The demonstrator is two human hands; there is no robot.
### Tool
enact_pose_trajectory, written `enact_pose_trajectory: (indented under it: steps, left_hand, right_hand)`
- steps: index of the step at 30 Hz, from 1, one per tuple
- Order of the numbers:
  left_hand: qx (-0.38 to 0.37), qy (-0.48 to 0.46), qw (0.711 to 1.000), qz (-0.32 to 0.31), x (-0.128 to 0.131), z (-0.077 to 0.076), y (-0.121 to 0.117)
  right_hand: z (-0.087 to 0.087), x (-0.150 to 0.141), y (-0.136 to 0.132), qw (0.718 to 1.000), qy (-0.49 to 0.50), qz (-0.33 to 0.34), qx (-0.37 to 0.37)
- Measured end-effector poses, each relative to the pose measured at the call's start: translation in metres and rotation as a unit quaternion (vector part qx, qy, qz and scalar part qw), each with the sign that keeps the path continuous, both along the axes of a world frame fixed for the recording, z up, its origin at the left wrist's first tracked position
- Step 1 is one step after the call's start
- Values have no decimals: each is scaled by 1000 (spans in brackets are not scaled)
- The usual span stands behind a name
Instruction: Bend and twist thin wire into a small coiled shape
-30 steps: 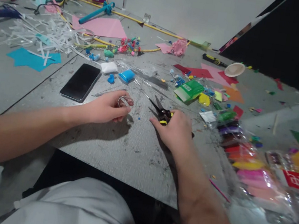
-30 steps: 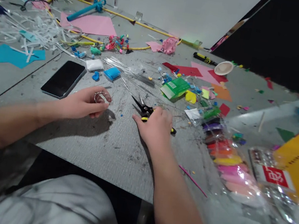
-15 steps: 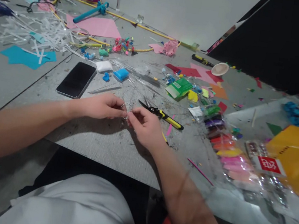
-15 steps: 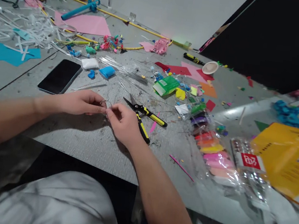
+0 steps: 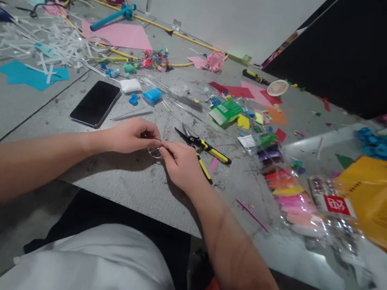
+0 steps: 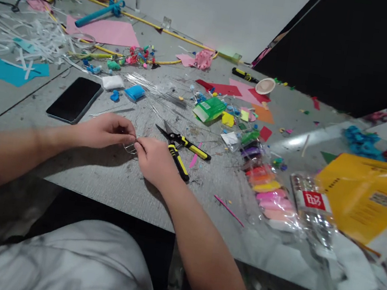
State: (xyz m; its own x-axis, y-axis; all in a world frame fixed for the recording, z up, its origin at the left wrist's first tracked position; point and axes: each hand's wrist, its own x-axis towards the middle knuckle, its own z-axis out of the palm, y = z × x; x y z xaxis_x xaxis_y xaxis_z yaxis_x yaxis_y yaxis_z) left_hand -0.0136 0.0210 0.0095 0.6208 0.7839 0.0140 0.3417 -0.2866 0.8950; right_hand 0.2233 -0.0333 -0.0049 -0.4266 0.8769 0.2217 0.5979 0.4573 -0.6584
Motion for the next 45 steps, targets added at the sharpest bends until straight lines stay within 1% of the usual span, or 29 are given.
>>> enact_pose_trajectory:
  steps: [3,6,9,11,16,20,25,30,33,35,37,39,41,43,45]
  left_hand:
    - [3,1,1000,11,1,-3,-1]
    - [-2,-14,1000,9,-1,-9,6]
    - [-24,-6,999,-24,-6,-13,17]
    - [-22,2,999,-36,-8,-14,22]
    - [-14,6,999,-28,-8,-12,20]
    - [-22,8,999,-38,-7,-9,16]
    - [-24,26,997,-65,-7,-3,16]
    - [-30,20,997,-71,-6,3,12]
    - [-71,2,993,-91,-7,5,12]
    - [-108,-30,989,-92,-8,5,14]
    - [-134,-67,987,-64,-8,3,17]
    - [-156,-90,983,-22,-7,-1,20]
    - [-178,-93,980,12,-5,-6,23]
    - [-184,-91,978,39,-4,-11,24]
    - [-165,-90,981,48,-4,-17,25]
  right_hand:
    - [-7,0,2,1000,-1,-9,0]
    - [-8,1,6,1000,12,-14,-9]
    - [-7,2,10,999,31,-15,-20]
    - [-8,2,13,998,46,-19,-32]
    - [-10,-1,15,993,87,-37,-66]
    - [-8,-2,13,989,112,-41,-86]
    - [-3,-3,11,985,126,-32,-111]
    - [-2,-5,9,983,123,-14,-133]
    - [5,-4,13,982,102,14,-157]
    - [12,-1,22,983,78,26,-165]
    - [21,3,38,986,51,14,-158]
    - [28,6,61,991,27,-33,-129]
    - [31,6,87,991,3,-90,-98]
    - [29,2,112,988,-18,-133,-79]
    - [25,-6,134,983,-23,-165,-77]
